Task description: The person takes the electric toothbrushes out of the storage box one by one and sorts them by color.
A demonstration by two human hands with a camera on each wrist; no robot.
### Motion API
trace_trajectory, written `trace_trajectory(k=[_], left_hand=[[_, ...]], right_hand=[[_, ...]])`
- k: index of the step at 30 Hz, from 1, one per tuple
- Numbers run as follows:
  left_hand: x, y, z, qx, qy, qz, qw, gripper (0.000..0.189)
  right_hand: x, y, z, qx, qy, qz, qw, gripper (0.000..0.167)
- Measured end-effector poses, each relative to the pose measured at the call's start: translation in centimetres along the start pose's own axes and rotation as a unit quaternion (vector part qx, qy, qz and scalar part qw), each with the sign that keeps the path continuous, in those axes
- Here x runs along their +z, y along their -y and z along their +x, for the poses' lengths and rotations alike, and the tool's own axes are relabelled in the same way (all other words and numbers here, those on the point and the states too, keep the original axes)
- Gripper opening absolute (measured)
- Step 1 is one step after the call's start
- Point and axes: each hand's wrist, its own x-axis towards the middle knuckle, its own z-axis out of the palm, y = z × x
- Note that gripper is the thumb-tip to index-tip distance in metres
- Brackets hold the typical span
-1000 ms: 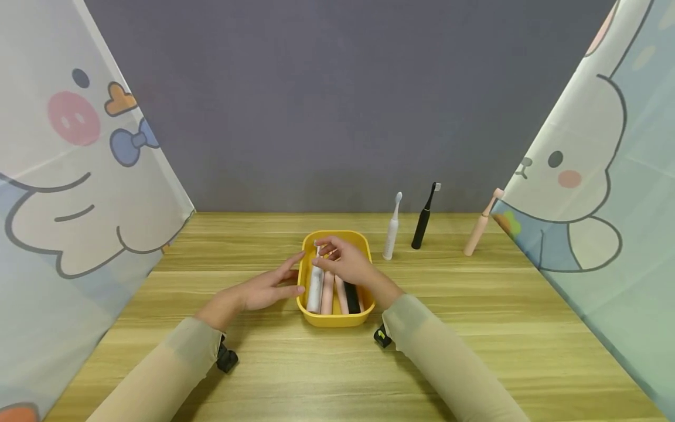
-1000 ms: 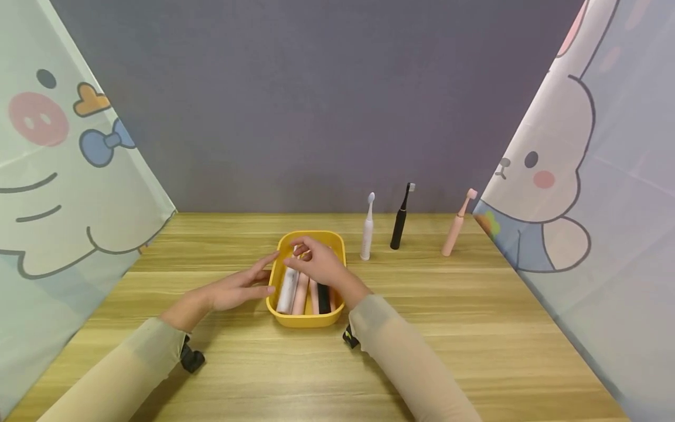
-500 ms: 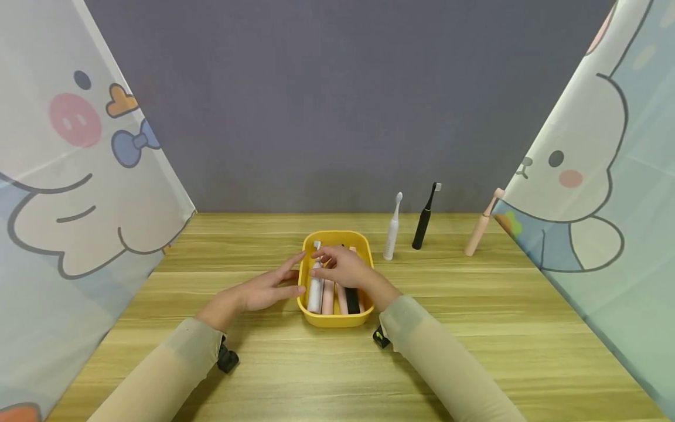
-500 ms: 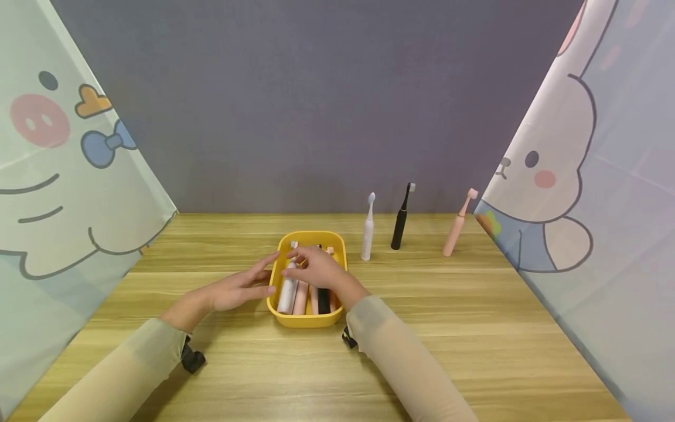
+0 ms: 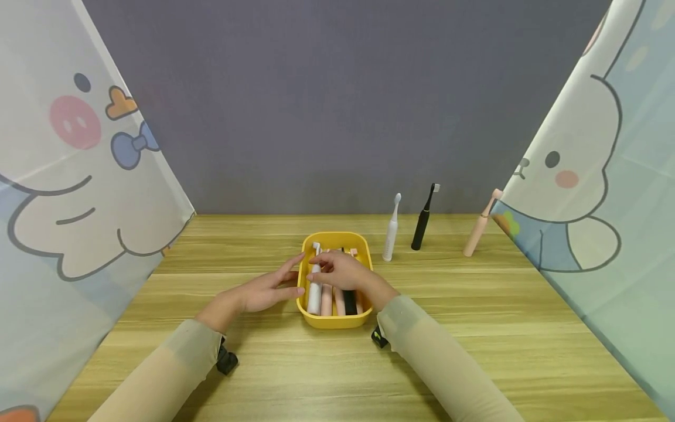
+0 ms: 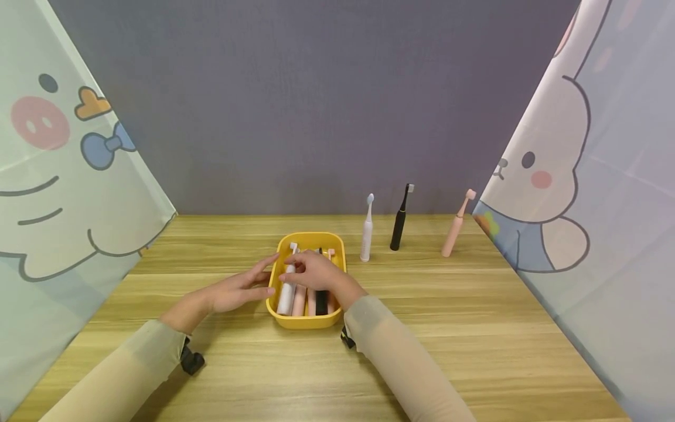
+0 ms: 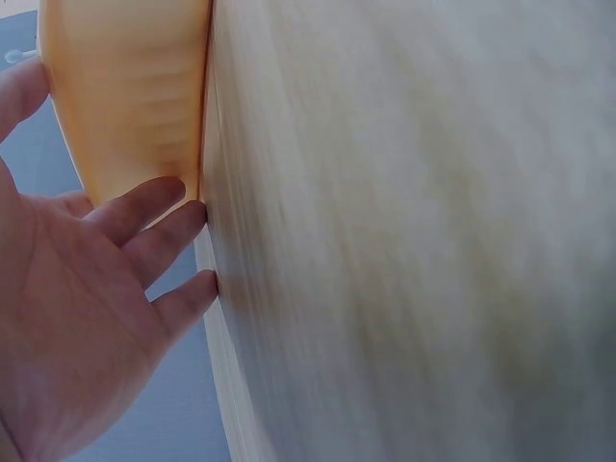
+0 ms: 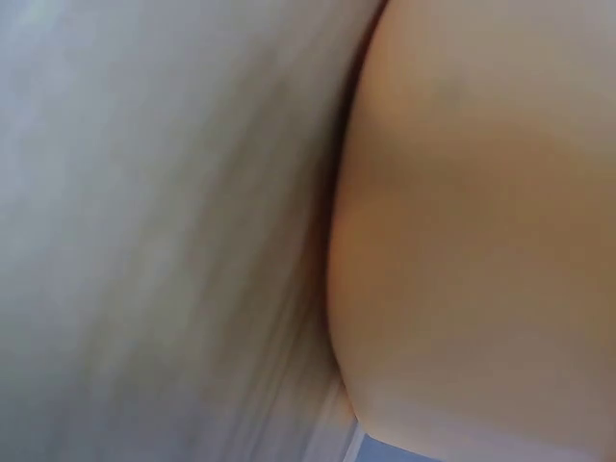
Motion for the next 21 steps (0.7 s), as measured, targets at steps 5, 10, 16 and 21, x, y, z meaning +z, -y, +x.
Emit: trace_trajectory(k=[5, 10, 16, 21], left_hand=[[0.00, -0.10, -0.07, 0.001, -0.001, -0.002, 1.0000, 0.091], [0.03, -0.11, -0.06, 0.006, -0.002, -0.005, 1.0000, 0.091], [0.01, -0.07, -0.02, 0.006, -0.003, -0.003, 1.0000, 0.091], [0.00, -0.15, -0.02, 0.005, -0.003, -0.005, 1.0000, 0.091]], right_hand=[[-0.02, 0.11, -0.16, 0.004, -0.006, 0.003, 1.0000, 0.056], [-0.03, 0.19, -0.28, -0.001, -0.012, 0.018, 0.9998, 0.057], [-0.01, 0.15, -0.26, -0.010, -0.020, 0.031, 0.9993, 0.057], [0.01, 0.17, -0.39, -0.015, -0.034, 0.039, 0.9985, 0.056]])
